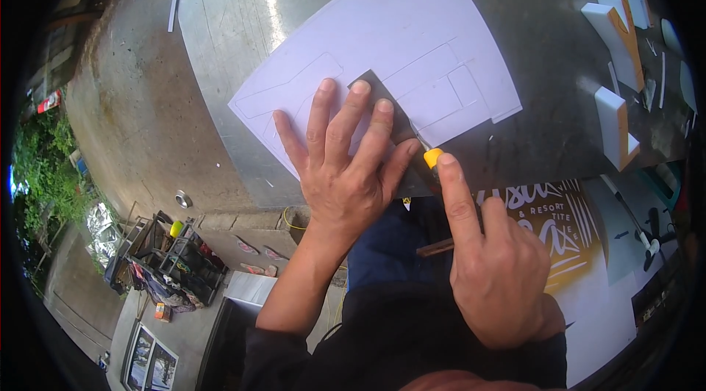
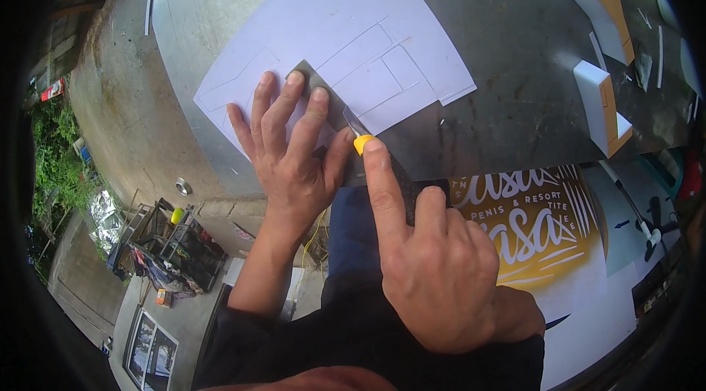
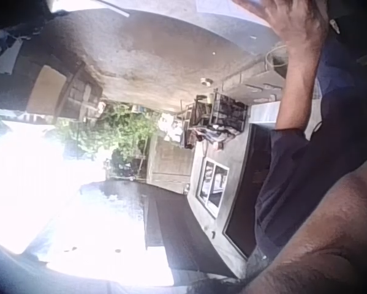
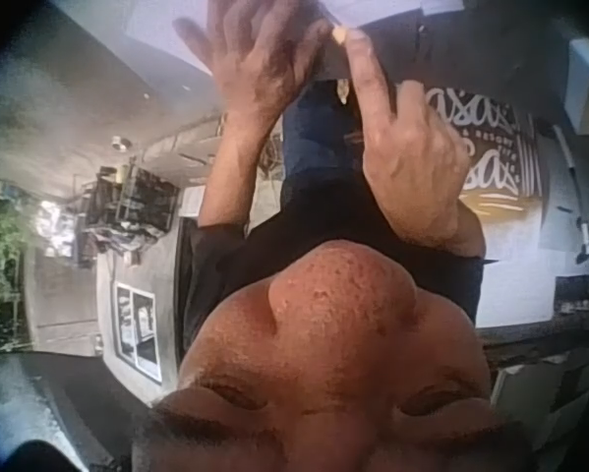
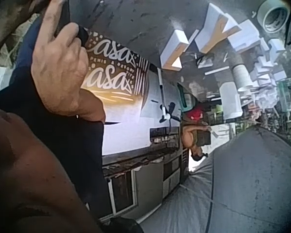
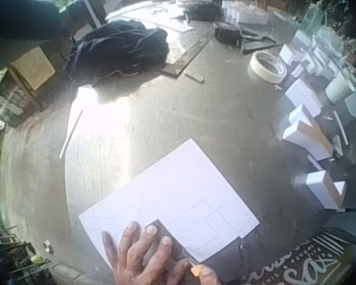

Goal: Use a utility knife and a metal ruler to cut out a template or design from paper on a large metal table.

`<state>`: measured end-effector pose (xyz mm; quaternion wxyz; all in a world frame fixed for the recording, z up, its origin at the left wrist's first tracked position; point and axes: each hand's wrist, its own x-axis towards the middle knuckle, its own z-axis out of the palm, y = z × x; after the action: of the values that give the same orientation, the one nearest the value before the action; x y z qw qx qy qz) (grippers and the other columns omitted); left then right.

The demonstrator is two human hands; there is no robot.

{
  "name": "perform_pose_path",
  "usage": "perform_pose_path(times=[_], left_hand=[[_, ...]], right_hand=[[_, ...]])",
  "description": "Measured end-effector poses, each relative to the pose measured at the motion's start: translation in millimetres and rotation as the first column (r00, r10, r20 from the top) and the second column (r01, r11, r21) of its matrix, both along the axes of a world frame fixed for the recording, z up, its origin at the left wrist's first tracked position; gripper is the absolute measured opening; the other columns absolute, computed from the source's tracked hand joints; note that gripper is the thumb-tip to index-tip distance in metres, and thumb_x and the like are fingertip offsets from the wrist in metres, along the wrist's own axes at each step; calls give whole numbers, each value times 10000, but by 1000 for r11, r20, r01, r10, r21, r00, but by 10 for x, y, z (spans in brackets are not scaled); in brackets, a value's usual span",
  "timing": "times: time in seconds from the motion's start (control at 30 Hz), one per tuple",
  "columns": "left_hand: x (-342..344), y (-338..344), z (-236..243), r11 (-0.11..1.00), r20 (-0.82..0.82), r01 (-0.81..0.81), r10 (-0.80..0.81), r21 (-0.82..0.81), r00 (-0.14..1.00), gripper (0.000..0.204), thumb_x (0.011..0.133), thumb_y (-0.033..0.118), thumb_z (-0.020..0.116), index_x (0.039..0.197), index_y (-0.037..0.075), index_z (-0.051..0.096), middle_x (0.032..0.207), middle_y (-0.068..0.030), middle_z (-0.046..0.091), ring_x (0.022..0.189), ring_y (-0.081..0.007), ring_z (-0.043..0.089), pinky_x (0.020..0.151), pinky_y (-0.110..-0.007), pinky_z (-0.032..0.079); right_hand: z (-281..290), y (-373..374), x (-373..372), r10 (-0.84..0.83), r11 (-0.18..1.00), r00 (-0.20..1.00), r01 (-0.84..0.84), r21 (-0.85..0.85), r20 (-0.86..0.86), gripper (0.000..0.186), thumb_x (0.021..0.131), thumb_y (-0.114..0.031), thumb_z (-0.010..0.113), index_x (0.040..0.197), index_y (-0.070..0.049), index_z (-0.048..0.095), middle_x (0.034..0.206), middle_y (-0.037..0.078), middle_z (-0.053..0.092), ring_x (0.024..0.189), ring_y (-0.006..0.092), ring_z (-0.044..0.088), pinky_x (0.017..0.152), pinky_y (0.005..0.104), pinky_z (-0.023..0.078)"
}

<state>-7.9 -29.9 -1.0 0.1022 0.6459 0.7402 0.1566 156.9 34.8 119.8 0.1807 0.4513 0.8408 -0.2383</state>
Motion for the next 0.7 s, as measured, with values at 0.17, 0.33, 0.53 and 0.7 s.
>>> perform_pose_path(times=[0.17,0.33,0.53,0.7], left_hand=[[-1,-7,4,1000,-4,-2,2,-3,1000,548,859,334,814,1361,187,650,1482,-82,545,1482,-350,407,1262,-583,70],[1,-1,7,1000,8,-3,3,0,1000,562,854,346,824,1365,188,648,1483,-83,545,1483,-351,405,1259,-586,72],[4,-2,-6,1000,4,-3,3,10,1000,571,850,348,829,1367,186,648,1487,-86,542,1486,-350,403,1258,-587,72],[0,-6,-1,1000,5,-2,2,11,1000,565,851,340,828,1363,179,652,1483,-88,546,1487,-350,402,1260,-582,69]], right_hand=[[15,-8,38,8,1000,1000,-8,-19,3,739,830,16,638,1538,-166,526,784,85,490,558,260,586,533,407,485],[25,-20,59,14,1000,1000,-13,-19,13,742,826,16,640,1537,-162,526,791,85,496,559,260,587,533,407,485],[22,-21,83,18,1000,1000,-18,-21,11,732,834,11,640,1537,-157,525,791,81,497,556,258,583,532,404,483],[-38,-35,155,-13,1000,996,12,-18,-84,658,863,4,643,1504,-122,565,761,85,486,544,251,561,529,395,460]])
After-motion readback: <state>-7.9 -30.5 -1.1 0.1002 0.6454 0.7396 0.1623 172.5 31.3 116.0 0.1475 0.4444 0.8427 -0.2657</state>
